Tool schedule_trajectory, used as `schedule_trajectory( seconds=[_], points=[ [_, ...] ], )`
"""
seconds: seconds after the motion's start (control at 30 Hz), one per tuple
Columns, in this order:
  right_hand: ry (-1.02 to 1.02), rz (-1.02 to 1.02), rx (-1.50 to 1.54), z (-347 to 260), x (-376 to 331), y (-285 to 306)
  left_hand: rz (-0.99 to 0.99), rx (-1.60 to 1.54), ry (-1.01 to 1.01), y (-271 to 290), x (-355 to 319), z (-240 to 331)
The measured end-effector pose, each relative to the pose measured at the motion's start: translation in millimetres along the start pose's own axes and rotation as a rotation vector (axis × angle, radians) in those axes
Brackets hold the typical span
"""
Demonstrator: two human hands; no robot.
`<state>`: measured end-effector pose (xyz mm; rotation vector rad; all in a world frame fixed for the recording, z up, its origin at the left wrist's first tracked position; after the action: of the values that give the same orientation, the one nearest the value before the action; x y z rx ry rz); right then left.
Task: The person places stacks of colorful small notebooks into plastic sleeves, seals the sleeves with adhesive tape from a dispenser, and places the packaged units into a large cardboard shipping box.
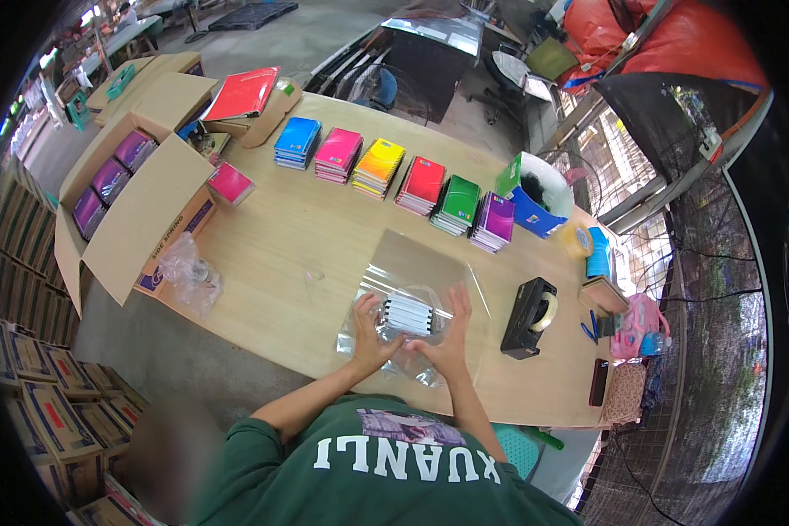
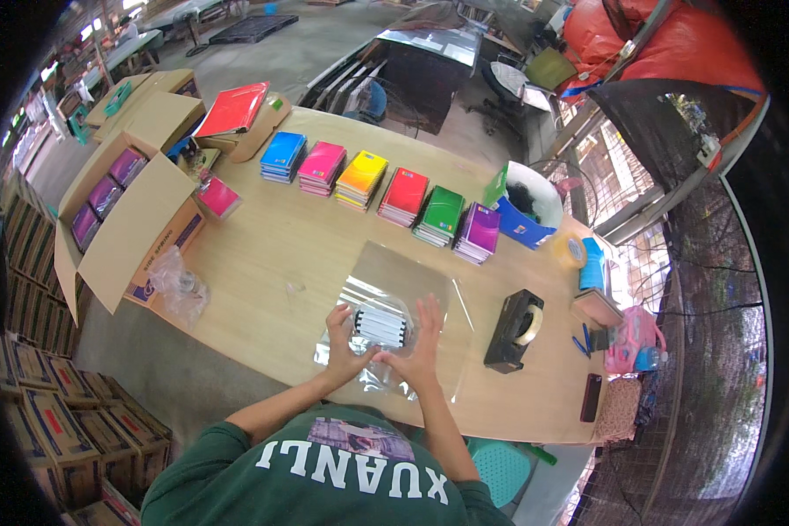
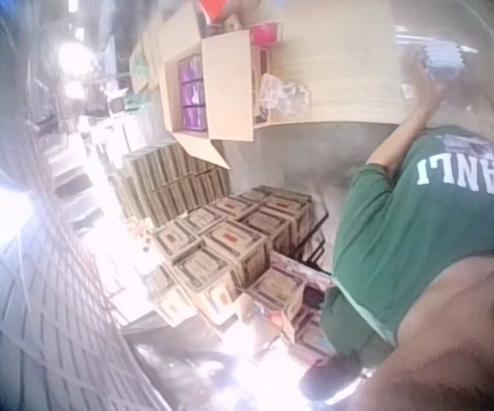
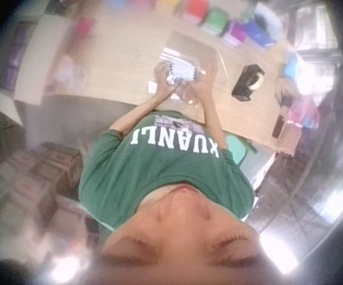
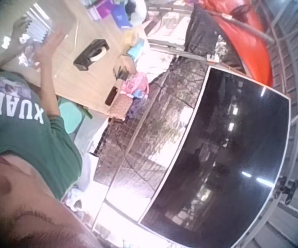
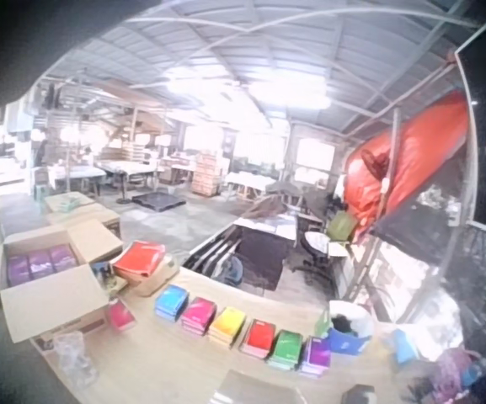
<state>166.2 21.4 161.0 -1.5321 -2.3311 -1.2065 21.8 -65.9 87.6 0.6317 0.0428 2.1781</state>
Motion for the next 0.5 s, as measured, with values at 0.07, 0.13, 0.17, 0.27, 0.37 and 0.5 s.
schedule_trajectory(
  seconds=[0.07,0.13,0.17,0.27,0.37,0.5],
  points=[
    [-0.014,-0.005,-0.105,-13,29,4,0.045,-0.172,0.05,-6,-8,-9],
    [-0.015,-0.182,-0.307,-18,58,-1,0.039,-0.148,0.031,-10,-11,-8],
    [-0.007,-0.354,-0.45,-20,73,-8,0.037,-0.14,0.04,-13,-13,-8],
    [-0.101,-0.197,-0.089,-12,77,1,0.011,-0.165,0.035,-17,-13,-6],
    [0.122,-0.26,-0.21,-53,70,22,-0.023,-0.026,-0.032,-4,-9,1],
    [0.359,-0.449,-0.627,-47,36,37,-0.117,0.133,-0.152,6,0,9]
  ],
)
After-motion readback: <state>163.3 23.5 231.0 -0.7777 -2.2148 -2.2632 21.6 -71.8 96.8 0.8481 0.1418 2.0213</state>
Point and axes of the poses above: each hand's wrist, its own x-axis towards the middle knuckle, its own y-axis out of the back of the hand, z = x × y, the point moved 2 cm from there along x, towards the middle knuckle
